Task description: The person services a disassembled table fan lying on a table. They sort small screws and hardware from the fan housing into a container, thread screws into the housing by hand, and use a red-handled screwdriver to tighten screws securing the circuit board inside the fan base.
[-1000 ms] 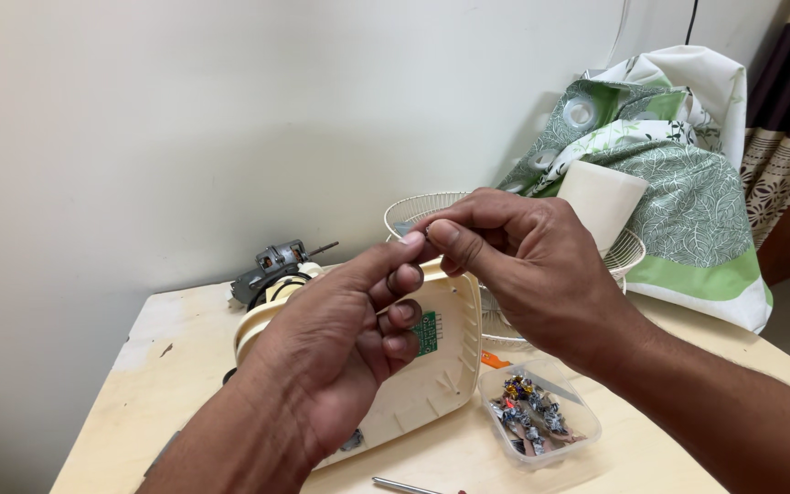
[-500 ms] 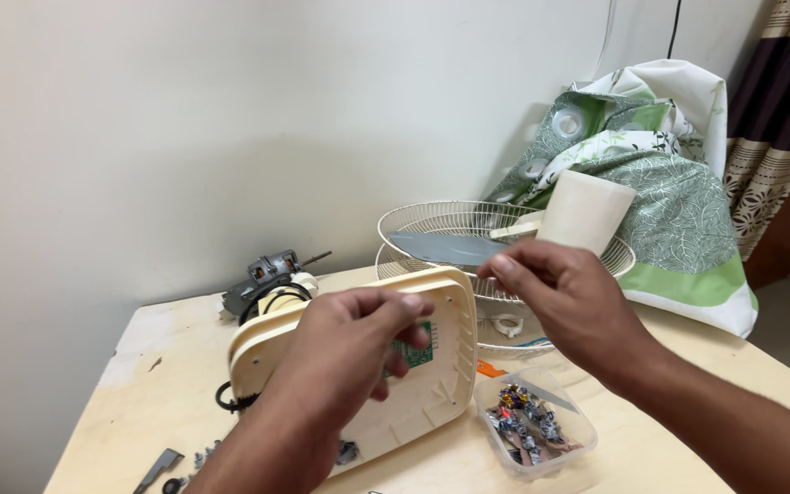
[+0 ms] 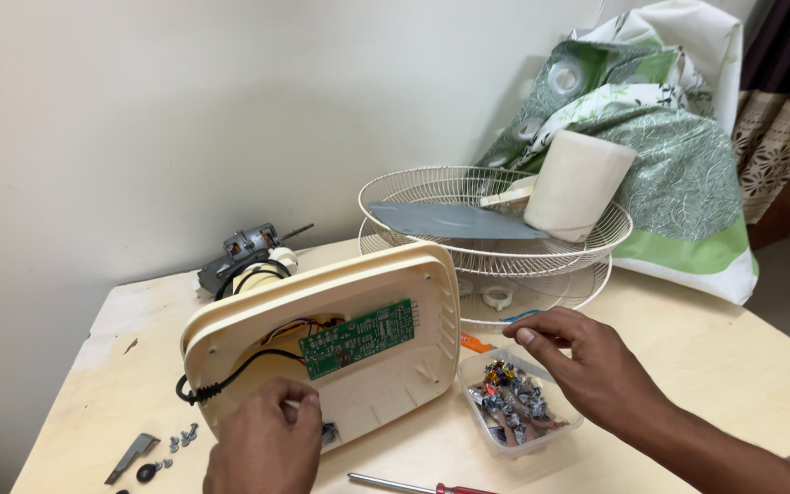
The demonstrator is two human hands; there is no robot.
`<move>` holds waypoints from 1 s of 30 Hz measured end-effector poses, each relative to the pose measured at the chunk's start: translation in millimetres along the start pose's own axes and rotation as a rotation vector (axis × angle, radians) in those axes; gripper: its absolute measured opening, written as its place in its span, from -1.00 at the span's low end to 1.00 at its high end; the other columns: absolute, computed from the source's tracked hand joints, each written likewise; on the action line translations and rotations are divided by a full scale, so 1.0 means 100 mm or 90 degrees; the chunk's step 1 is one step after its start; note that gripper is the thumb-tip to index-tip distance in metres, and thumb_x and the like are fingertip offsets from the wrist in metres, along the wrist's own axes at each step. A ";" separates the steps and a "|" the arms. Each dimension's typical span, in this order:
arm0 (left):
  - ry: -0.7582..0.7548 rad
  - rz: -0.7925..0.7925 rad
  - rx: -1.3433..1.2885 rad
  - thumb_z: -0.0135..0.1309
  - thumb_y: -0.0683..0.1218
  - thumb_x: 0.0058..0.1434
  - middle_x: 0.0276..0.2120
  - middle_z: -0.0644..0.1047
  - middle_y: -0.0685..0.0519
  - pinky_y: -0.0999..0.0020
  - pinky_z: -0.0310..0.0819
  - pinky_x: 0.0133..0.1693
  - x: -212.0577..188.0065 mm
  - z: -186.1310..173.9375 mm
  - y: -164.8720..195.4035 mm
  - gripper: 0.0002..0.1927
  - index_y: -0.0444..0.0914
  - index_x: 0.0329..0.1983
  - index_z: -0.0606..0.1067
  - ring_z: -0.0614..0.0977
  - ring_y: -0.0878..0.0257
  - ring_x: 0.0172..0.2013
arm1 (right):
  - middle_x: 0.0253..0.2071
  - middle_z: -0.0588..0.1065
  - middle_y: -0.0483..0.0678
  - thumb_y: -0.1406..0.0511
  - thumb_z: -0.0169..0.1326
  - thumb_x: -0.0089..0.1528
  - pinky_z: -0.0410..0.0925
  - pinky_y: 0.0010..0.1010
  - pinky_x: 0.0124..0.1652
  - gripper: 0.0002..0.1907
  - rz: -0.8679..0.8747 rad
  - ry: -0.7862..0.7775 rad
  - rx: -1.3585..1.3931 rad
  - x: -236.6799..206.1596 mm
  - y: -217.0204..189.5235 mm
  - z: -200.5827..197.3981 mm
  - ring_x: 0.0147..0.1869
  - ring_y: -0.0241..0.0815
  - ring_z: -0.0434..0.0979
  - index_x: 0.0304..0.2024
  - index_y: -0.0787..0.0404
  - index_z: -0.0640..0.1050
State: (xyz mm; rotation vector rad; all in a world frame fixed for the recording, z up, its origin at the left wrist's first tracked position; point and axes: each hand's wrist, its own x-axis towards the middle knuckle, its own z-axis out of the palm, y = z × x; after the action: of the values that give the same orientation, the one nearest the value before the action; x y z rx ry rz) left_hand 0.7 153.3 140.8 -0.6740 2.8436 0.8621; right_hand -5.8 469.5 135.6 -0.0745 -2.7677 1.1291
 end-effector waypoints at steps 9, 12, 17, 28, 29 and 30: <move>-0.055 0.047 0.148 0.09 0.12 0.24 -0.08 0.64 0.06 0.12 0.53 0.11 0.26 0.46 -0.36 -0.73 0.05 -0.01 0.57 0.67 0.03 0.02 | -0.19 0.69 -0.13 0.14 0.09 0.23 0.47 -0.36 -0.07 -0.67 -0.107 -0.178 0.030 -0.05 -0.34 0.78 -0.13 -0.24 0.65 -0.05 0.08 0.72; -0.044 0.089 0.113 0.06 0.10 0.24 -0.12 0.65 0.00 0.07 0.54 0.05 0.30 0.51 -0.42 -0.73 -0.02 -0.04 0.56 0.67 -0.02 -0.04 | -0.20 0.67 -0.11 0.15 0.08 0.24 0.48 -0.38 -0.06 -0.68 -0.116 -0.239 0.068 -0.10 -0.48 1.05 -0.14 -0.24 0.66 -0.07 0.10 0.71; -0.059 0.111 0.088 0.06 0.09 0.24 -0.17 0.66 -0.03 0.06 0.53 0.01 0.41 0.61 -0.42 -0.73 -0.08 -0.06 0.56 0.69 -0.04 -0.09 | -0.21 0.67 -0.11 0.16 0.07 0.26 0.46 -0.36 -0.05 -0.68 -0.115 -0.276 0.115 -0.05 -0.55 1.28 -0.14 -0.23 0.65 -0.07 0.14 0.70; -0.048 0.167 0.099 0.05 0.00 0.21 -0.26 0.66 -0.04 0.06 0.56 -0.07 0.59 0.68 -0.50 -0.76 -0.08 -0.09 0.59 0.69 -0.03 -0.17 | -0.19 0.66 -0.12 0.17 0.05 0.27 0.48 -0.39 -0.08 -0.66 -0.020 -0.321 0.135 0.18 -0.49 1.43 -0.13 -0.29 0.64 -0.04 0.17 0.68; -0.047 0.169 0.108 0.04 0.00 0.23 -0.26 0.66 -0.05 0.05 0.56 -0.07 0.59 0.68 -0.49 -0.78 -0.10 -0.12 0.59 0.69 -0.04 -0.18 | -0.19 0.66 -0.12 0.17 0.05 0.27 0.48 -0.39 -0.08 -0.66 -0.016 -0.324 0.133 0.19 -0.49 1.43 -0.13 -0.30 0.65 -0.03 0.17 0.68; -0.046 0.172 0.116 0.03 0.01 0.24 -0.27 0.66 -0.05 0.05 0.55 -0.07 0.59 0.69 -0.49 -0.80 -0.11 -0.15 0.58 0.69 -0.05 -0.18 | -0.18 0.67 -0.12 0.17 0.05 0.27 0.49 -0.40 -0.08 -0.66 -0.011 -0.326 0.130 0.19 -0.50 1.43 -0.12 -0.30 0.65 -0.03 0.16 0.68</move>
State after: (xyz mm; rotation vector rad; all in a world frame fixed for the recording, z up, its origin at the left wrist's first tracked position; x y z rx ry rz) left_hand -32.9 131.8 46.2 -0.2372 2.9412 0.6293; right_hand -46.5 337.2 72.4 0.3033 -3.0380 1.6119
